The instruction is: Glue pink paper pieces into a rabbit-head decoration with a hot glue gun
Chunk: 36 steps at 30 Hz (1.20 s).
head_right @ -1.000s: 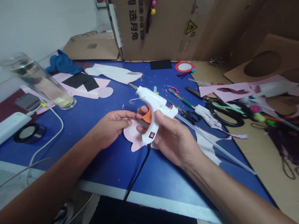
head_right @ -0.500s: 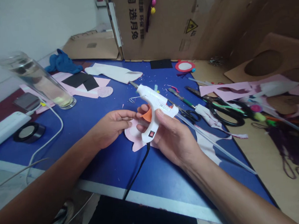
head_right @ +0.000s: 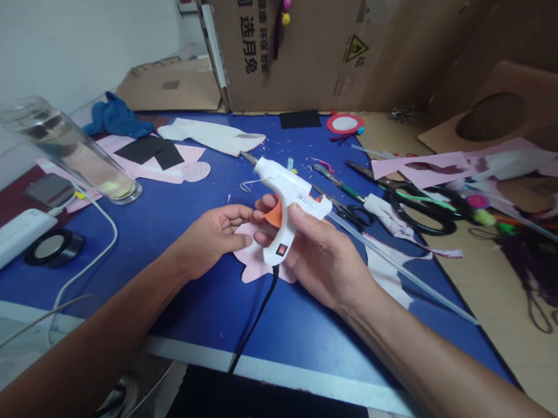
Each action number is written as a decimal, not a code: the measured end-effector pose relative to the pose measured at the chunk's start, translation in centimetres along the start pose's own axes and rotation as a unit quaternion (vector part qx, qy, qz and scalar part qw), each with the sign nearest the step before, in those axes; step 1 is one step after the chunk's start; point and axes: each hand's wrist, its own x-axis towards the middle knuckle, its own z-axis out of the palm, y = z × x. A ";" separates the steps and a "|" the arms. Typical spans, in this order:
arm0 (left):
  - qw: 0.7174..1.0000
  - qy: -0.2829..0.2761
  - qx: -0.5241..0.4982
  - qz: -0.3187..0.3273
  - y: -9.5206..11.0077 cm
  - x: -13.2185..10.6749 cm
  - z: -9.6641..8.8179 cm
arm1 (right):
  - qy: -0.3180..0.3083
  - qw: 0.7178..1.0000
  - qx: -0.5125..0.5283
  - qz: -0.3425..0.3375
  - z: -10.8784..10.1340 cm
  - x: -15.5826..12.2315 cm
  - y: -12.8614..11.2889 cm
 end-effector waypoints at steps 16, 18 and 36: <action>0.999 0.017 0.045 0.005 -0.4 0.2 -0.3 | -0.017 0.999 0.034 0.003 -0.3 0.0 0.3; 0.998 0.021 0.056 0.009 -0.3 0.2 -0.3 | -0.020 0.999 0.032 0.001 -0.5 0.0 0.4; 1.000 0.027 -0.008 -0.006 -0.6 0.4 -0.8 | -0.012 1.000 0.025 -0.003 -0.4 -0.2 0.2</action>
